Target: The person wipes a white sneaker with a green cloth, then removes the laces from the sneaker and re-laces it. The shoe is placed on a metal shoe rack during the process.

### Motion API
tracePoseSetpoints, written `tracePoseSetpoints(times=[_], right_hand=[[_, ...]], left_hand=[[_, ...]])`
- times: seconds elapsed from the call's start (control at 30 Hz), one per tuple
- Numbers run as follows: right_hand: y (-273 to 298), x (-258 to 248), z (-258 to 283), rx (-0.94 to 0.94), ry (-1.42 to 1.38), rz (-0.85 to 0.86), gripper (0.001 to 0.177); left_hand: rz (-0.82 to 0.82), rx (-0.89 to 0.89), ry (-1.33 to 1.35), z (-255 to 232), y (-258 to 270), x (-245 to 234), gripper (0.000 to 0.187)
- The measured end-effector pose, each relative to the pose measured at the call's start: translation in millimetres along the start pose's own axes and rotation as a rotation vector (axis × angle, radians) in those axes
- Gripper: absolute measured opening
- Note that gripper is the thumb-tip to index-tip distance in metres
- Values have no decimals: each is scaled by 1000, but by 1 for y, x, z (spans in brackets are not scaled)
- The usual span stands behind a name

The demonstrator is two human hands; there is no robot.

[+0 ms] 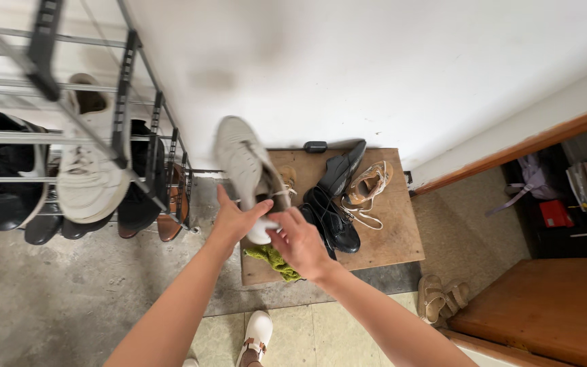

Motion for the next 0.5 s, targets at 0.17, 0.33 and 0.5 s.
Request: tracePoseSetpoints(times=[0.17,0.33,0.5], right_hand=[[18,-11,74,-47,-165,-20,32],[23,4,113,141,59,-66,50],[47,49,159,181,428,153,26]], left_hand=[[-38,198,198,14,46,-50,118],[12,247,92,29,103,-116,117],[-49,214,-44,41,147,-176,118]])
Point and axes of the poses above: each hand's wrist, its own y-axis away from the middle knuckle, its own x-axis out of the palm, z = x × y, the point moved 3 cm from there along -y, towards the middle knuckle, and after that the axes turned 8 degrees about -z, right-handed, at the moved point
